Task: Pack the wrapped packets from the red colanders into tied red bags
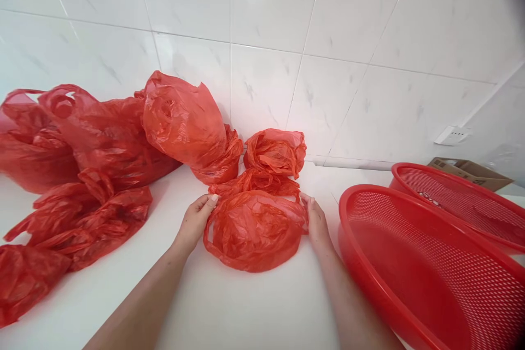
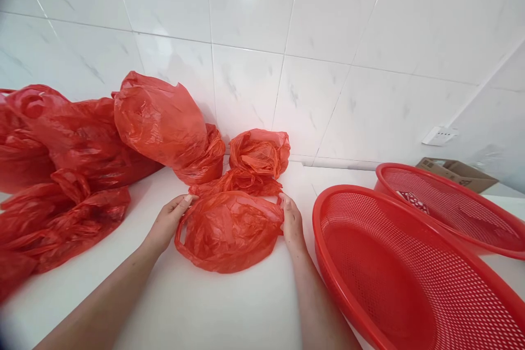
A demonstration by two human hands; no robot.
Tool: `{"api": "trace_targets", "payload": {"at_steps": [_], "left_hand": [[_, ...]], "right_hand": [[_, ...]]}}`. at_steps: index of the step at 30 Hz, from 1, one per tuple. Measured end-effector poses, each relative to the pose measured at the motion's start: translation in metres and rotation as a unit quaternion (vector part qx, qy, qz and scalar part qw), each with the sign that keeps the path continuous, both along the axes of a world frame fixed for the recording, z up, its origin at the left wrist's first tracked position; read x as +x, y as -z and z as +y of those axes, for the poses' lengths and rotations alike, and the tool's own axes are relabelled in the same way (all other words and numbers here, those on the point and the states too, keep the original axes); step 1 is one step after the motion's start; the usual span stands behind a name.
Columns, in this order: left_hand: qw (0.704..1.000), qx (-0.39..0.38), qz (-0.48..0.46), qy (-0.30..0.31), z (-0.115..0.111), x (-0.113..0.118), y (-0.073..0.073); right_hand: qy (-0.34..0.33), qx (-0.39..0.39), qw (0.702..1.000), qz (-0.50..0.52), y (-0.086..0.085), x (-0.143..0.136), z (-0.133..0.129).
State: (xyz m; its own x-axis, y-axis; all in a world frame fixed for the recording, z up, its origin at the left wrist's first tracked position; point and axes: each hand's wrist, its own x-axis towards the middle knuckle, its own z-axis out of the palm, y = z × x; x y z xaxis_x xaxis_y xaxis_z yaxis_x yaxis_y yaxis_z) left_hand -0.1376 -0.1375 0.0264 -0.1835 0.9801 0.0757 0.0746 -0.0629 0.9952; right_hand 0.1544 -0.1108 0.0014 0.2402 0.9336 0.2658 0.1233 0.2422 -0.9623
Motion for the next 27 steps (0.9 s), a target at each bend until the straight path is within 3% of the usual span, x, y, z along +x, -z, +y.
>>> {"api": "trace_targets", "payload": {"at_steps": [4,10,17,23,27], "left_hand": [[0.999,-0.018,-0.038,0.023,0.002,-0.002,0.003],[1.000,-0.016,-0.025,0.001,0.007,-0.008,0.006],[0.999,-0.022,-0.041,0.012,0.007,-0.009,0.005],[0.997,-0.019,-0.056,0.045,0.006,-0.010,0.006],[0.997,-0.021,-0.047,0.062,0.006,-0.013,0.006]], "right_hand": [[0.076,0.021,0.995,-0.052,-0.003,-0.001,-0.007],[0.159,0.045,0.980,-0.114,-0.004,0.001,-0.011],[0.132,-0.065,0.978,-0.150,0.001,0.008,-0.007],[0.084,-0.013,0.994,-0.073,0.006,0.009,-0.003],[0.096,0.002,0.993,-0.066,0.001,0.007,-0.007]]}}
